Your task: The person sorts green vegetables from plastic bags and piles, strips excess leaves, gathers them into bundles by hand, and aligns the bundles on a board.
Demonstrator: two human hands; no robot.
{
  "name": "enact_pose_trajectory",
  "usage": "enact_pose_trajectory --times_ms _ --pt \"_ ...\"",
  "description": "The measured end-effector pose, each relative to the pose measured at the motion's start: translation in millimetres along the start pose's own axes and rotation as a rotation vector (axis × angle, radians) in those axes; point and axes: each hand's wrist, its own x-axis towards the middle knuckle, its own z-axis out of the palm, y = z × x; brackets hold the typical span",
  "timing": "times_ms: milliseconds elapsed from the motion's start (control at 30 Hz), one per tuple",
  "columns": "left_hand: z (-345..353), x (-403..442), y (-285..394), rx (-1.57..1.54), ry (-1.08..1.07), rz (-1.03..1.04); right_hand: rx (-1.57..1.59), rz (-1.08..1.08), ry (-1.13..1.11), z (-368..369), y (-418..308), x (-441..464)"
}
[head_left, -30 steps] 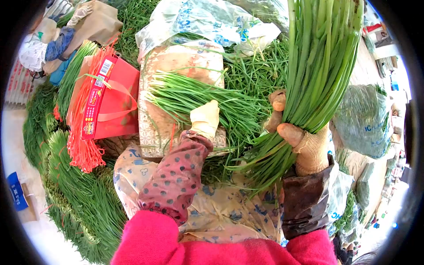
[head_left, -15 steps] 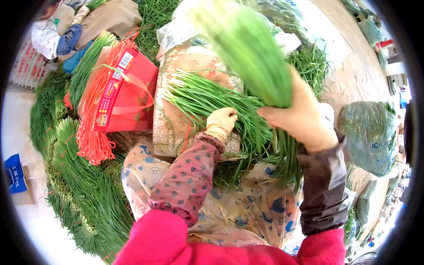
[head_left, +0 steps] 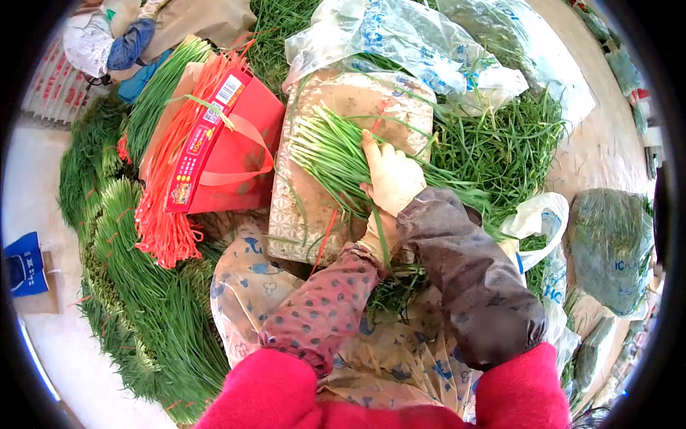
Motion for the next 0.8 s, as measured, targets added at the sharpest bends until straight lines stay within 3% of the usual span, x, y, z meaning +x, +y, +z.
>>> enact_pose_trajectory --times_ms 33,67,167,400,467,500,533,567,633,667,700,733,767,800 --pt "-10.8 -11.7 25.1 0.524 -0.127 -0.131 -0.040 -0.029 0.024 7.3 3.3 0.6" --pt "-15.9 -18.1 40.4 0.784 -0.259 -0.184 -0.042 -0.024 0.023 6.9 2.0 1.7" --pt "-20.2 -36.9 54.5 0.969 -0.459 -0.145 -0.237 0.017 0.025 13.0 -3.8 2.2" --pt "-44.2 -57.0 116.7 1.154 -0.939 0.089 -0.106 0.011 0.121 15.5 -1.2 -0.3" --pt "-65.0 -36.3 161.6 1.277 -0.814 0.261 -0.117 0.000 0.095 17.1 -1.6 -1.7" --pt "-74.3 -16.5 184.1 1.424 -0.652 0.234 -0.086 -0.007 0.079 14.4 -2.9 -2.5" --pt "-81.3 7.0 213.8 1.528 -0.629 -0.049 -0.053 -0.008 0.062 11.5 -4.0 -2.1" --pt "-98.0 11.1 169.3 1.733 -0.187 0.425 -0.018 0.009 0.022 19.1 -4.9 4.4" --pt "-114.4 38.2 139.3 1.649 -0.278 0.393 0.059 0.023 -0.085 9.1 -3.4 9.0" --pt "-120.7 53.7 118.5 1.537 -0.433 0.253 0.111 0.025 -0.152 -4.3 -4.4 5.9" --pt "-123.9 70.0 91.5 1.369 -0.411 0.101 0.109 0.034 -0.129 37.7 -0.3 21.7" --pt "-126.5 85.9 64.9 1.189 -0.365 -0.042 0.170 0.071 -0.069 2.1 -4.3 3.2" --pt "-129.0 101.1 38.4 1.019 -0.300 -0.167 0.241 0.124 -0.137 15.7 -1.0 15.4" --pt "-123.7 89.2 59.1 1.177 -0.315 -0.063 0.217 0.129 -0.053 16.1 0.2 8.7"
